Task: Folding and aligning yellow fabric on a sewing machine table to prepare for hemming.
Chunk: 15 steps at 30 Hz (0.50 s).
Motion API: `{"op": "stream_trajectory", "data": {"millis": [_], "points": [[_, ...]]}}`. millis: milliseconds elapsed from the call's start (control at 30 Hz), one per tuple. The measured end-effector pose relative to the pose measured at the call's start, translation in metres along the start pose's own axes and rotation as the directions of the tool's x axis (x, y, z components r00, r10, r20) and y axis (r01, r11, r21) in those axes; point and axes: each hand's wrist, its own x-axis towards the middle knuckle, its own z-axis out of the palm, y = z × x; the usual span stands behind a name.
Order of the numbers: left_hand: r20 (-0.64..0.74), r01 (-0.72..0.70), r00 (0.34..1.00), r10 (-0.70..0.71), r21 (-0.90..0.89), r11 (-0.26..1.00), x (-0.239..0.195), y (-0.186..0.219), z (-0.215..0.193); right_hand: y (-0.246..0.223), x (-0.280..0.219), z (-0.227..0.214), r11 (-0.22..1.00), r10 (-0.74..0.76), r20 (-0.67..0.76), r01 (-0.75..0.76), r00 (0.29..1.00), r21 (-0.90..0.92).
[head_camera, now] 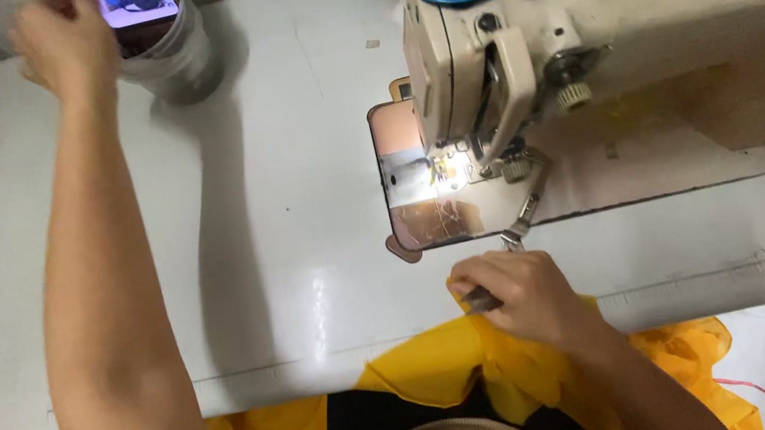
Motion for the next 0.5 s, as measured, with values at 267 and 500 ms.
{"op": "stream_trajectory", "data": {"millis": [267, 500], "points": [[0.239, 0.272, 0.950, -0.199, -0.327, 0.905, 0.033, -0.033, 0.030, 0.009, -0.004, 0.002, 0.986, 0.061, 0.066, -0.071, 0.996, 0.149], [0.388, 0.343, 0.908, -0.159, -0.468, 0.814, 0.029, -0.026, 0.014, 0.001, 0.003, -0.004, 0.996, 0.014, 0.030, -0.017, 0.999, 0.084]]}}
